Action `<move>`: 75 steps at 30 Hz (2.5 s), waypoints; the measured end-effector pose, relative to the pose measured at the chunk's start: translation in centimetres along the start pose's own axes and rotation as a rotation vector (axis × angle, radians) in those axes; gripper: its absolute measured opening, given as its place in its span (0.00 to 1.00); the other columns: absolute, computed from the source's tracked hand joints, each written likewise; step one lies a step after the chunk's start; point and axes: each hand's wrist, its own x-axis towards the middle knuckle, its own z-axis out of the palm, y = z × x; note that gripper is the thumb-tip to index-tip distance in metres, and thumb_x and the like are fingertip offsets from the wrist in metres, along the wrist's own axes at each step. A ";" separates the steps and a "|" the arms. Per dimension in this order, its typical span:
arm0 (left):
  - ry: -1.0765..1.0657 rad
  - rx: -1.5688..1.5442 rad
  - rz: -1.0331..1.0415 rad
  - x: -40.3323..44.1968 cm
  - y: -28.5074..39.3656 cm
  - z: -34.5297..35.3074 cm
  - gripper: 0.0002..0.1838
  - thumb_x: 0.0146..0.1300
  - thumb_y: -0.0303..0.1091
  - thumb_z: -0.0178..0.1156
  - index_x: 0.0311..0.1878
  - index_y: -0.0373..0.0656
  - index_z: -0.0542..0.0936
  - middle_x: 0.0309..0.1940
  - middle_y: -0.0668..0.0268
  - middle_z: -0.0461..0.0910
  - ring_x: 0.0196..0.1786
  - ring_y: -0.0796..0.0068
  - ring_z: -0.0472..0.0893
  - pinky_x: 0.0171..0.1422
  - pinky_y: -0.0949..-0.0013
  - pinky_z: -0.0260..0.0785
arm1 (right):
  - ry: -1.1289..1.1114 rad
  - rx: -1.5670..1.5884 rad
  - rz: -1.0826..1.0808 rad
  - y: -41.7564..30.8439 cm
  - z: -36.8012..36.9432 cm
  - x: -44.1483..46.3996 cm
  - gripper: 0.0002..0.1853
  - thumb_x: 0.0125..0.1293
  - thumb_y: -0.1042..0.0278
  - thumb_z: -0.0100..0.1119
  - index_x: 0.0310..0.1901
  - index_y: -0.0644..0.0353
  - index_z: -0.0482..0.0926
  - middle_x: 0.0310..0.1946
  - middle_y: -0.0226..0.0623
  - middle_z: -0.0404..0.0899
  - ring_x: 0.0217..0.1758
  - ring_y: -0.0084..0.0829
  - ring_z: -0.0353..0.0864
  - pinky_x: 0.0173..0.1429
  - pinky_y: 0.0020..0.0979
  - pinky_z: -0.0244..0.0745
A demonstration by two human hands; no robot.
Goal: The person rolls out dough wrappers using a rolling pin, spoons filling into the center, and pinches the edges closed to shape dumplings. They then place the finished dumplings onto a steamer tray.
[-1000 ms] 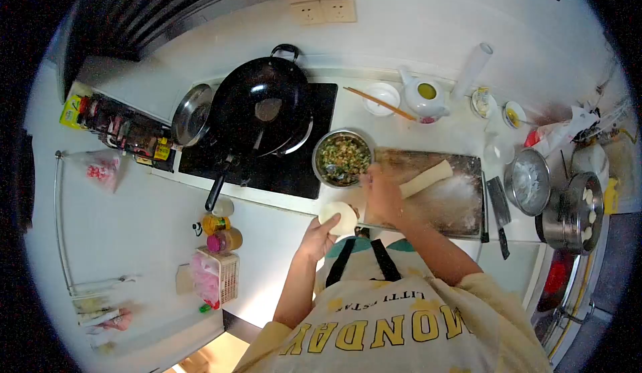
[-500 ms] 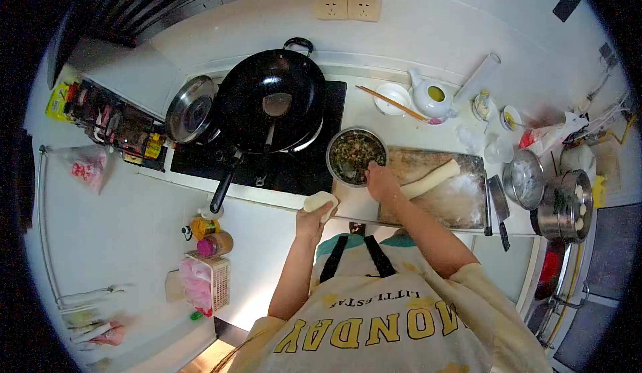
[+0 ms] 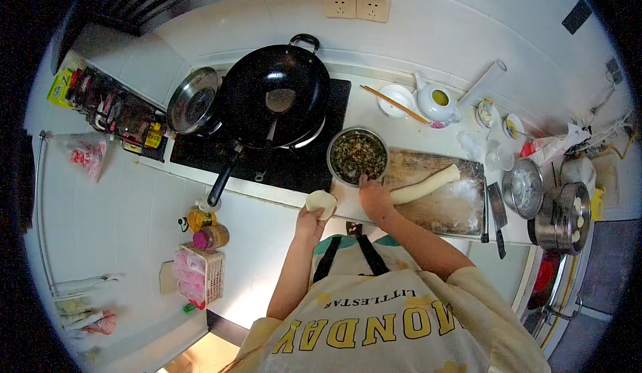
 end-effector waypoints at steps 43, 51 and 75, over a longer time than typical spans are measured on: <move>0.075 -0.207 -0.054 2.9 -0.3 2.0 0.22 0.73 0.34 0.40 0.63 0.34 0.71 0.62 0.51 0.76 0.63 0.52 0.79 0.69 0.51 0.74 | -0.580 1.988 0.649 6.0 -1.0 3.8 0.10 0.75 0.71 0.54 0.49 0.65 0.82 0.18 0.30 0.70 0.23 0.27 0.70 0.39 0.37 0.81; -0.048 -0.187 -0.073 5.6 0.7 4.1 0.26 0.79 0.42 0.32 0.65 0.35 0.70 0.64 0.52 0.75 0.66 0.53 0.76 0.73 0.49 0.69 | -0.456 1.964 0.398 7.7 -5.7 0.0 0.14 0.77 0.62 0.57 0.50 0.66 0.82 0.17 0.27 0.70 0.23 0.23 0.71 0.44 0.36 0.78; -0.202 -0.348 -0.223 4.4 5.5 10.3 0.28 0.78 0.38 0.28 0.71 0.29 0.62 0.69 0.44 0.67 0.71 0.46 0.70 0.73 0.46 0.70 | 0.284 0.295 -0.314 5.4 -9.7 -6.3 0.42 0.59 0.79 0.57 0.77 0.58 0.57 0.50 0.51 0.75 0.56 0.52 0.74 0.63 0.47 0.71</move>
